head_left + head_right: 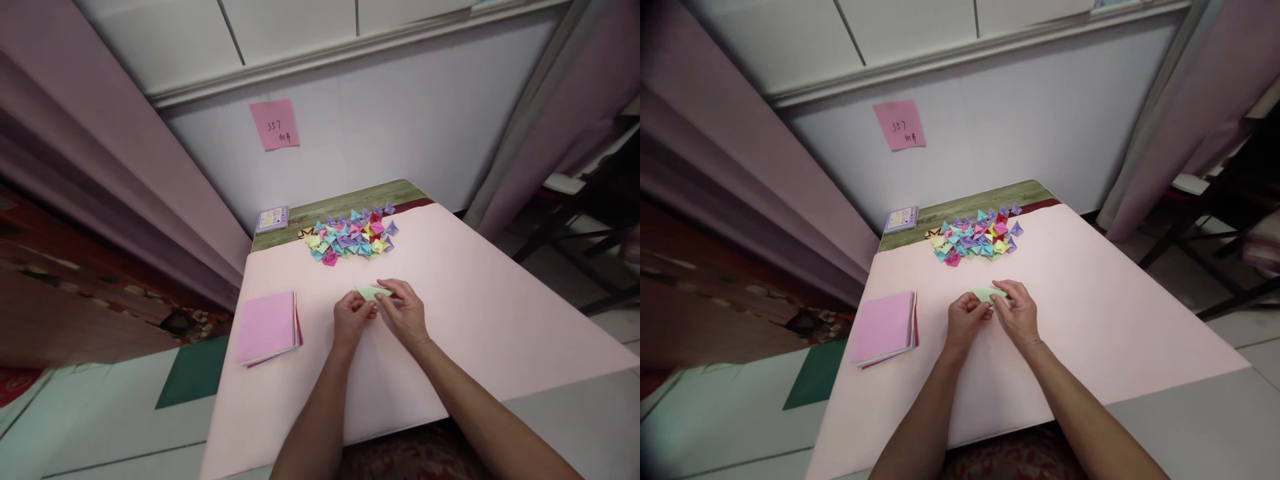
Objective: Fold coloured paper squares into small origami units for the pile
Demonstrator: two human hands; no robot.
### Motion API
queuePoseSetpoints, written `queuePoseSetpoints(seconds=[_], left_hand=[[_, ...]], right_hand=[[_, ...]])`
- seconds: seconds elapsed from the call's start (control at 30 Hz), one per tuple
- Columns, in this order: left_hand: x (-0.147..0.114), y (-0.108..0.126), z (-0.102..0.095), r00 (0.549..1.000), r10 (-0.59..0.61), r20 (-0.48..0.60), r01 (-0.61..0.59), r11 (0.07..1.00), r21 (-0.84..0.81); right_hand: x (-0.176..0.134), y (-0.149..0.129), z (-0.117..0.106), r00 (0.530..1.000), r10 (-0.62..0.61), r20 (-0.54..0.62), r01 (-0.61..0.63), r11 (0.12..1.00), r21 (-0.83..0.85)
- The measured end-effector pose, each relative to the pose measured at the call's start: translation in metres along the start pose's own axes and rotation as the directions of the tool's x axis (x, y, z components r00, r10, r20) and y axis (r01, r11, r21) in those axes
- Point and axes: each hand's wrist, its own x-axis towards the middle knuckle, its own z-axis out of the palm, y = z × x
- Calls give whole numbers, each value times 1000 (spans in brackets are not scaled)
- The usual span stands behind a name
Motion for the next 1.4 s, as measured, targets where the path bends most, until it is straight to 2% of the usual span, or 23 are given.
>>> queuePoseSetpoints(seconds=[0.1,0.33,0.57,0.73,0.83,1.17,1.27,1.4], left_hand=[[1,-1,0,999,25,-27,-25,1000,1],[2,-1,-1,994,50,-94,-47,998,37],[2,3,0,992,23,-124,-18,999,39],[3,3,-1,993,-6,-119,9,1000,27],[3,1,-2,994,-5,-111,9,999,32],[4,0,-4,997,-14,-82,15,1000,17],[2,1,-2,998,1,-64,2,999,42],[1,0,-1,996,77,-51,-70,989,127]], right_hand=[[-1,-1,1,988,-151,-13,148,979,-144],[-5,0,4,954,-301,4,275,865,-420],[-6,0,3,931,-362,48,334,793,-510],[-5,-3,0,878,-473,65,417,693,-587],[-4,-6,-1,857,-508,82,451,665,-596],[-6,-2,1,845,-524,106,489,678,-549],[-5,-1,0,868,-489,87,458,719,-523],[-3,1,-1,902,-427,61,402,781,-478]])
